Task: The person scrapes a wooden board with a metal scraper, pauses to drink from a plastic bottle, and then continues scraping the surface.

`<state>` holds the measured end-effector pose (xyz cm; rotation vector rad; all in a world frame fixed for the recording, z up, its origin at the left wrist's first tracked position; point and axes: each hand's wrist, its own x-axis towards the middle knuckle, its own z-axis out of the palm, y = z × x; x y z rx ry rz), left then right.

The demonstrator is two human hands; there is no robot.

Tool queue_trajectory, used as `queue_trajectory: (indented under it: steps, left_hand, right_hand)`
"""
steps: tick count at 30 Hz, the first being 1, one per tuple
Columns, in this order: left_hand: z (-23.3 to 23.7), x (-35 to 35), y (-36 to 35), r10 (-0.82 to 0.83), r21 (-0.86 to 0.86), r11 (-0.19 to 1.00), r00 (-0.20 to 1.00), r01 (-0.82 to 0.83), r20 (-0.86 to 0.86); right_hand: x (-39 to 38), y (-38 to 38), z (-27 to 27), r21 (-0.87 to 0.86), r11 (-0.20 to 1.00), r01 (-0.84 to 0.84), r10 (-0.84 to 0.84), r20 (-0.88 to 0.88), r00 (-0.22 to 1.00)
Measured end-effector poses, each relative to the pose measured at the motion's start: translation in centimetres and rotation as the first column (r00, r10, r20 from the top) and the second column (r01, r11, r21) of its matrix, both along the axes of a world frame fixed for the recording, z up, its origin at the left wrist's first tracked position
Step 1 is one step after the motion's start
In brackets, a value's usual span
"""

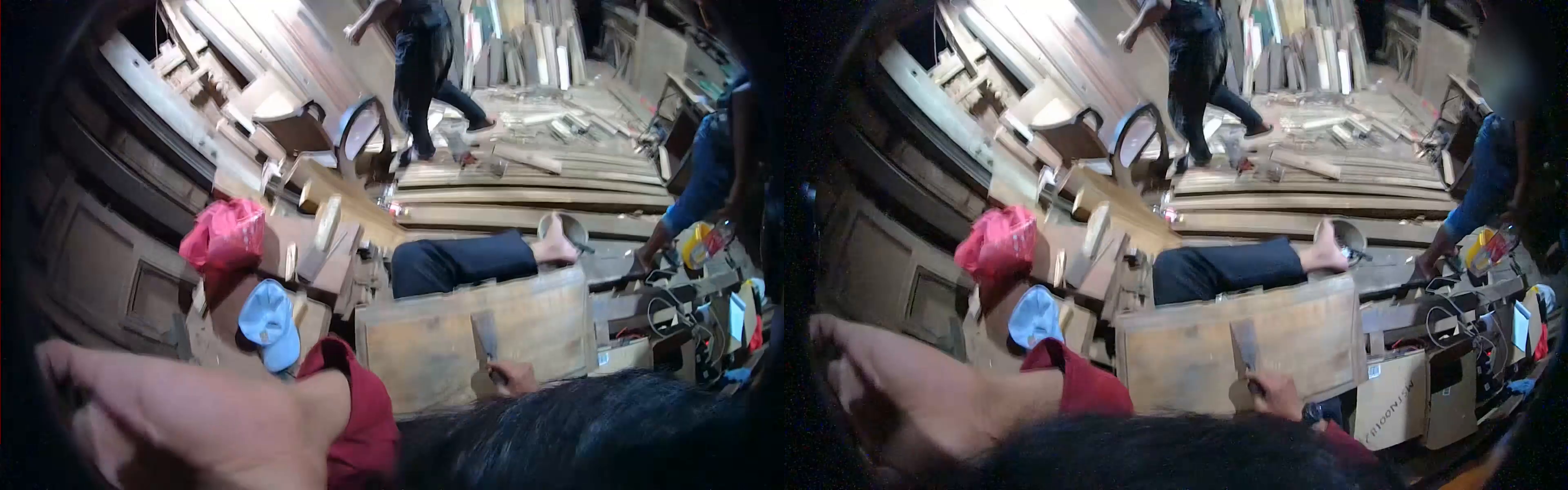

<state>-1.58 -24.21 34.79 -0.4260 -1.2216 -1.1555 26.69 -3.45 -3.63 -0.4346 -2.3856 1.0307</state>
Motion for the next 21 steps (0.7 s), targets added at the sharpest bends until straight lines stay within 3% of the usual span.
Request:
queue_trajectory:
  steps: [1,4,8,11,14,21]
  left_hand:
    - [-0.4,0.5,0.1,0.007,-0.002,1.000,1.000,-0.007,-0.015]
    - [-1.9,1.4,0.6,0.025,-0.027,0.999,0.997,-0.027,-0.076]
    - [-5.1,1.5,1.6,0.038,0.039,0.999,0.994,-0.034,-0.101]
    - [-6.5,2.5,2.6,0.015,-0.035,0.999,0.993,-0.019,-0.113]
    - [-8.0,3.7,2.1,0.057,0.006,0.998,0.991,-0.056,-0.117]
    - [-9.7,4.3,1.8,0.024,-0.067,0.997,0.990,-0.033,-0.141]
  right_hand:
    - [-0.1,-0.1,2.1,-0.015,1.000,0.007,-0.007,0.001,1.000]
    - [-0.8,-0.1,1.5,-0.085,0.996,-0.005,0.003,-0.015,1.000]
    - [-0.2,0.2,1.4,0.006,1.000,-0.002,0.002,0.015,1.000]
    - [-0.3,-0.6,2.0,-0.074,0.997,-0.004,0.007,0.033,0.999]
    - [-0.6,0.0,2.7,-0.016,1.000,-0.008,0.008,-0.036,0.999]
    - [-0.4,0.3,2.0,-0.028,0.999,-0.016,0.017,0.030,0.999]
